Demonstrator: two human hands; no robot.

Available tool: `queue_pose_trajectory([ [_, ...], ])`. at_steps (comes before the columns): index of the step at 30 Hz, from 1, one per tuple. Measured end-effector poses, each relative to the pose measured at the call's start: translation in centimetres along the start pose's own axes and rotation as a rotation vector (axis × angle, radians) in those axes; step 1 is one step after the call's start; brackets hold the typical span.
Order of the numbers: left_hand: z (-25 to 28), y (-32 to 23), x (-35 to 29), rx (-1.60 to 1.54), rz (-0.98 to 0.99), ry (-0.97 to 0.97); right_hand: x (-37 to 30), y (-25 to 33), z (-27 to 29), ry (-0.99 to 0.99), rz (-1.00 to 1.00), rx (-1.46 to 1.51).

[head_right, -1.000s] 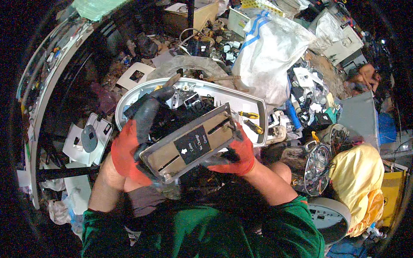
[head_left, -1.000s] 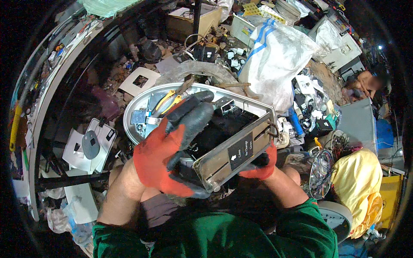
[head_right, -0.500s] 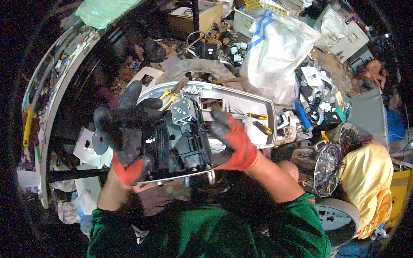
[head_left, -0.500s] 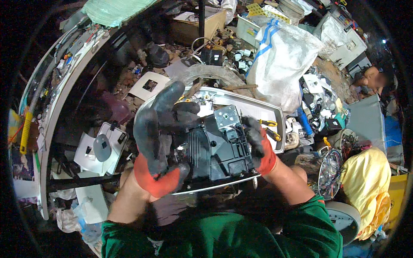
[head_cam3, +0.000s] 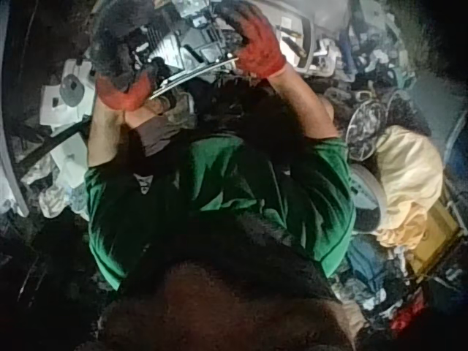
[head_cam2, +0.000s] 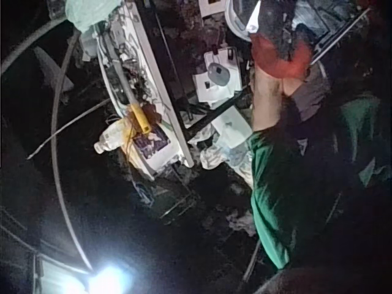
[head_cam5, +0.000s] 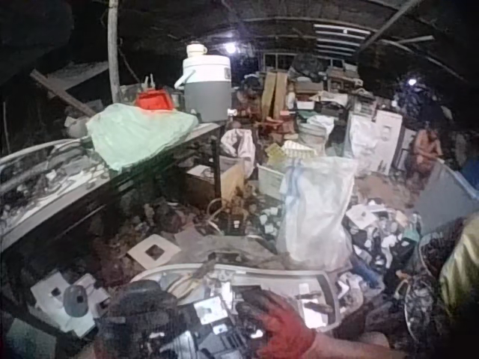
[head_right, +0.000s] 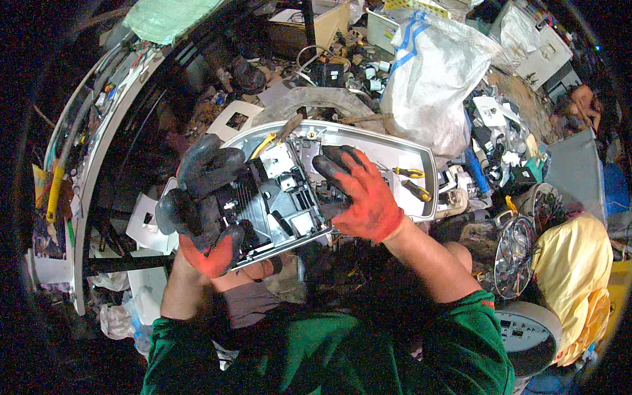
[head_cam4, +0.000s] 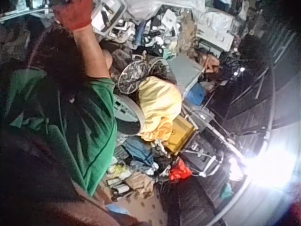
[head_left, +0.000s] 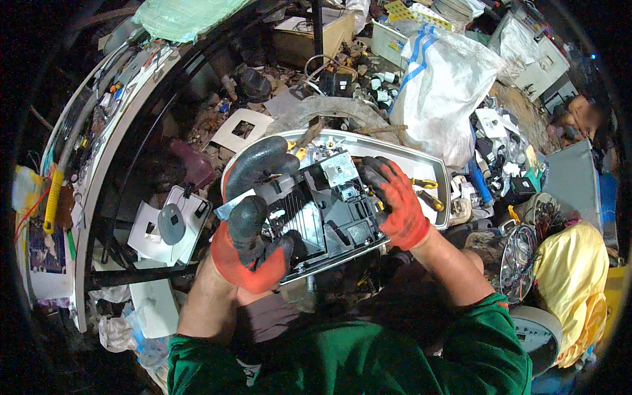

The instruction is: The person disassembles an electronic device by using a screwdriver and pliers to remove a circuit board and various plastic components from a housing.

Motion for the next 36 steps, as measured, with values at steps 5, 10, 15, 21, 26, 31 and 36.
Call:
queue_pose_trajectory([
  [5,-1.2,-0.2,0.9,-0.130,0.047,-0.098,-0.2,-0.3,-0.1,0.053,-0.038,0.004],
  [10,-1.4,-0.1,1.8,-0.130,0.061,-0.114,-0.9,-0.9,-0.9,0.096,-0.107,-0.034],
  [15,-1.3,-0.3,1.5,-0.143,0.031,-0.046,-1.3,-1.1,-0.5,-0.001,-0.006,0.104],
  [21,-0.8,0.3,1.2,-0.277,0.026,-0.025,-1.0,-0.6,0.3,0.024,-0.002,0.038],
  [26,-0.8,1.2,1.1,-0.248,0.051,0.007,-0.9,-0.6,0.2,0.079,-0.083,0.058],
  [31,-0.9,2.0,1.3,-0.281,0.084,0.011,-1.2,-0.7,0.1,0.057,-0.128,0.080],
  [36,-0.7,2.1,1.2,-0.316,0.106,0.029,-1.4,-0.7,0.0,0.057,-0.163,0.061],
])
Point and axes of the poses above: each hand's wrist, its own x-axis towards the middle knuckle, its own z-axis out of the back of the hand, y = z × x, the point moved 2 cm from there along x, towards the middle knuckle, and after that the axes turned 1 degree about x, right-handed, at the moved point
